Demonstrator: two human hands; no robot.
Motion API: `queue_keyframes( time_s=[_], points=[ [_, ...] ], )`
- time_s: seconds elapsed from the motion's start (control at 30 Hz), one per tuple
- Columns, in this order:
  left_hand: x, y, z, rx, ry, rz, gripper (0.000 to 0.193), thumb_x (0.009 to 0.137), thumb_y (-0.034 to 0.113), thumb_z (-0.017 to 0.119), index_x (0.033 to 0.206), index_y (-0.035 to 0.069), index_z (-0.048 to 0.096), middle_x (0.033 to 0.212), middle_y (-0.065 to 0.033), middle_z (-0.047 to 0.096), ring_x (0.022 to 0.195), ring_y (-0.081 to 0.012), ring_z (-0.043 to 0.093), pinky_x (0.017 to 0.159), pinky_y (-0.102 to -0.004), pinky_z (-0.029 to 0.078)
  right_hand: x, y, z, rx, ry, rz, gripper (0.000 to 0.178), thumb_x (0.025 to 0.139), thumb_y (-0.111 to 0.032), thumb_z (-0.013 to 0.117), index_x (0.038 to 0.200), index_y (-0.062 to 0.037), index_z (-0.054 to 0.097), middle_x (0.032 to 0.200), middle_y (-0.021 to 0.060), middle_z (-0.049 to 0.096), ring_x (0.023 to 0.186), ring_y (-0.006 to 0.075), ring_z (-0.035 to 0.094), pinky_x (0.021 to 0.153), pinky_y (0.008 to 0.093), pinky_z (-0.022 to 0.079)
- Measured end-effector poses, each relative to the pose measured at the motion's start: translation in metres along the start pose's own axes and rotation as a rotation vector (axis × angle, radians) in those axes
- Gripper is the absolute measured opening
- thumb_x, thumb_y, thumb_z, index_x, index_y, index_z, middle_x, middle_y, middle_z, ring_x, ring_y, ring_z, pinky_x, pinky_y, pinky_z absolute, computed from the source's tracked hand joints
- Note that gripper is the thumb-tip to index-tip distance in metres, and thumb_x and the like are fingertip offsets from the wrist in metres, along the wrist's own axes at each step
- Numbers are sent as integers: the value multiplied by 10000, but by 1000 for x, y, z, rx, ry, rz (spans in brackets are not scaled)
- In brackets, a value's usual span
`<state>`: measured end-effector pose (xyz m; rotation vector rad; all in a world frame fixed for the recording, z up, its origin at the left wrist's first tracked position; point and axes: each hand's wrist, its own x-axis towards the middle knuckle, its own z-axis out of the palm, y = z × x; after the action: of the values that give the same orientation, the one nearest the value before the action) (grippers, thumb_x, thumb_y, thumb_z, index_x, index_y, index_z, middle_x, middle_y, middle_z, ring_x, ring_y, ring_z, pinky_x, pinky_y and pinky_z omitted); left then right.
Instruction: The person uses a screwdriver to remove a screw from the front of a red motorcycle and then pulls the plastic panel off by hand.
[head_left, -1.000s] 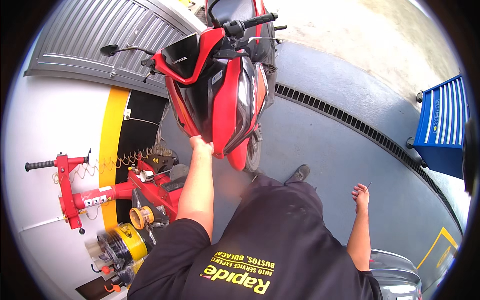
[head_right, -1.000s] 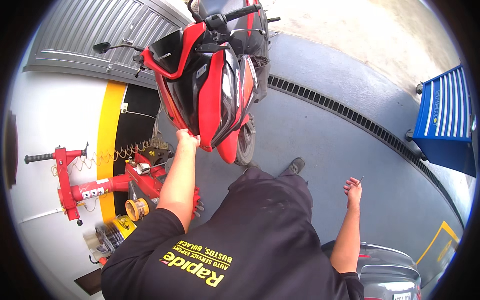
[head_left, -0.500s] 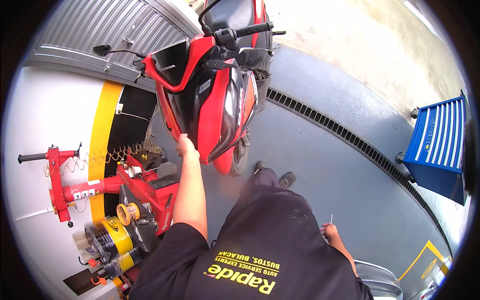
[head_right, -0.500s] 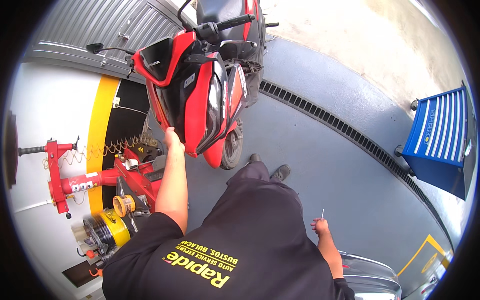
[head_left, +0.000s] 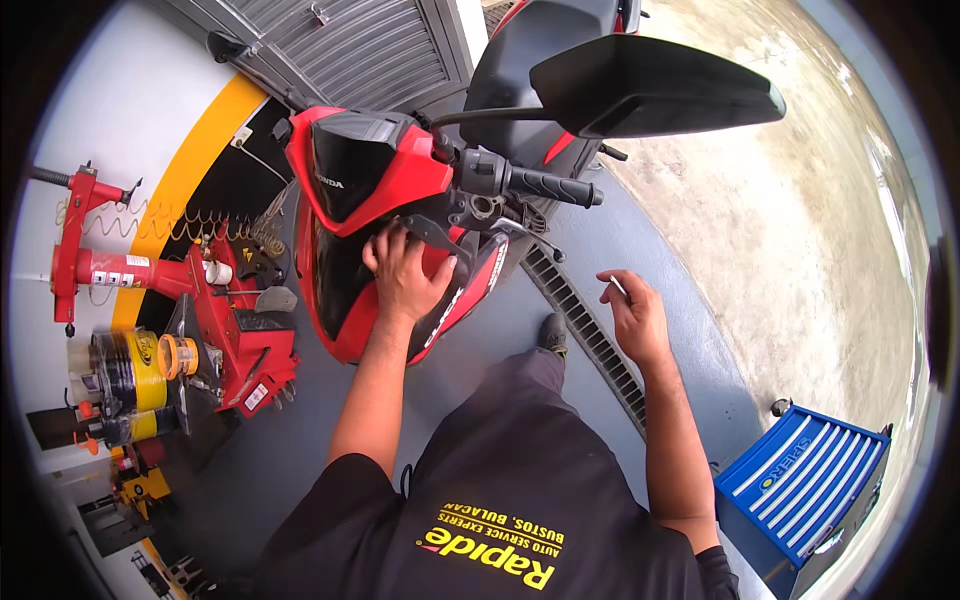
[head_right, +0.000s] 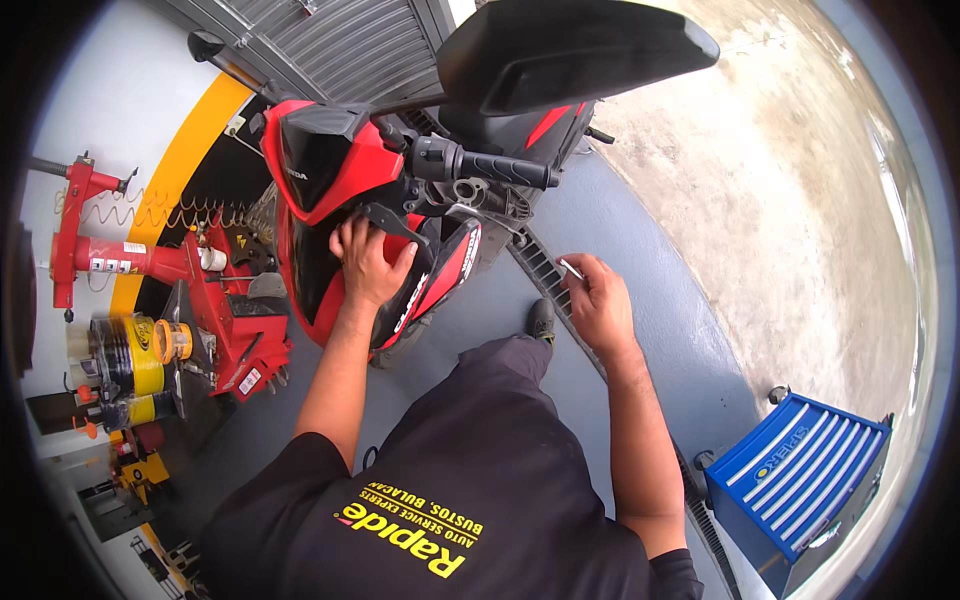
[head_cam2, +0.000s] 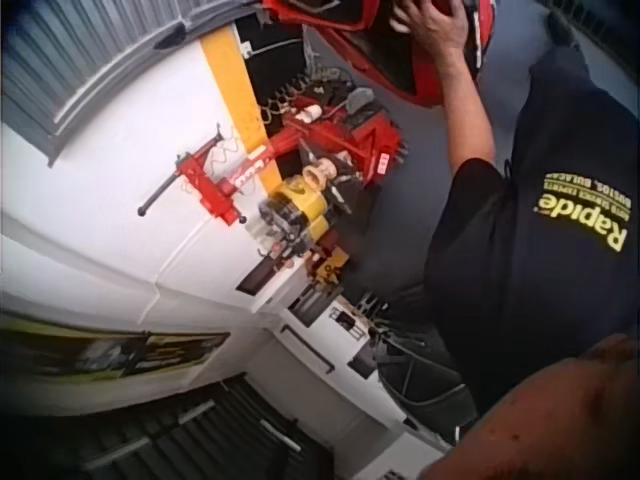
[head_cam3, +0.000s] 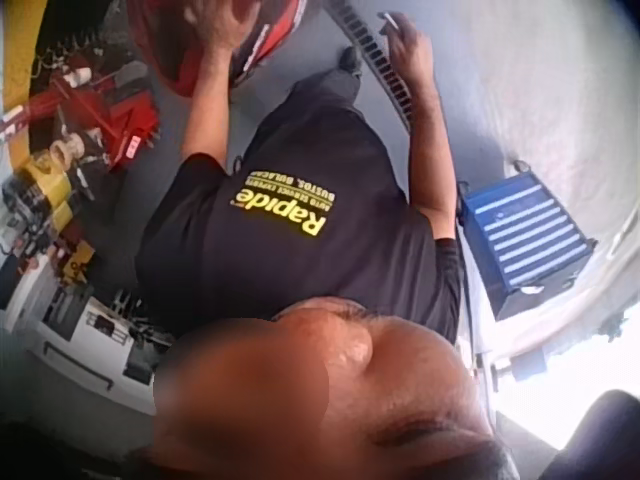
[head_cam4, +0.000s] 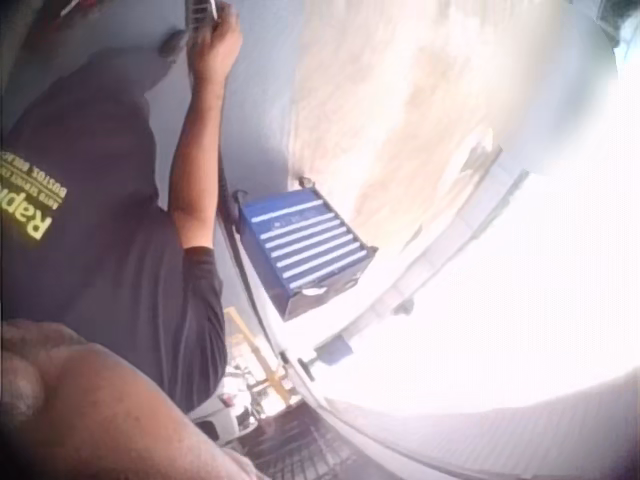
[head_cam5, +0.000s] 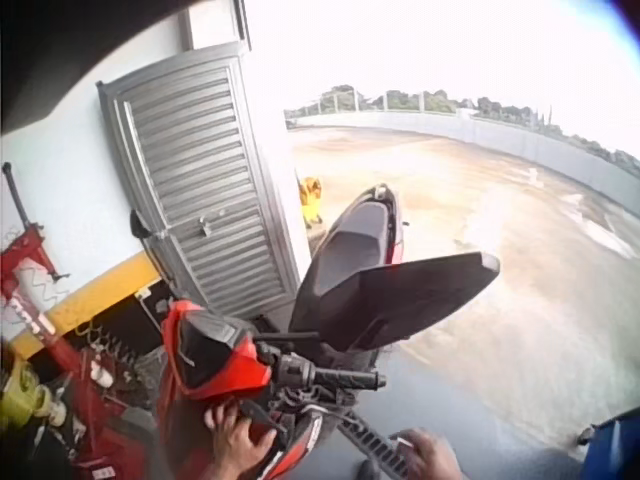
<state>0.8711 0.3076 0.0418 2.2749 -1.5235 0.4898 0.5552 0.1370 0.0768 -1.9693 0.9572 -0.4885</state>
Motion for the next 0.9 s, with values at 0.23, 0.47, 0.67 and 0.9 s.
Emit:
queue_keyframes(
  time_s=[0.23,0.47,0.67,0.9],
  points=[
    [15,32,15,47,-30,-136,467,834,460,701,1160,130,648,1231,-162,557,1264,-422,418,1091,-590,239,145,68,-51,11,-84,-414,213,910,-90,597,1085,-10,689,926,175,728,813,382,680,738,433,527],
    [4,68,45,444,104,-399,498,853,398,678,1198,41,629,1246,-235,544,1233,-425,462,1043,-633,320,298,77,-102,326,-402,-177,167,932,-85,623,1068,-7,680,744,71,685,663,137,608,642,307,489],
    [-4,153,87,446,421,-1237,629,929,337,618,1445,22,444,1461,-201,451,1355,-404,400,1129,-535,289,415,165,-144,104,-628,-174,229,840,-30,610,1057,5,675,697,128,619,634,207,596,626,350,476],
    [18,251,56,174,912,-1803,531,978,314,614,1407,37,468,1398,-167,489,1273,-302,513,1030,-427,405,563,139,-139,23,-570,-637,186,915,-38,588,1070,-13,686,955,191,675,852,379,645,771,451,516]
  ],
)
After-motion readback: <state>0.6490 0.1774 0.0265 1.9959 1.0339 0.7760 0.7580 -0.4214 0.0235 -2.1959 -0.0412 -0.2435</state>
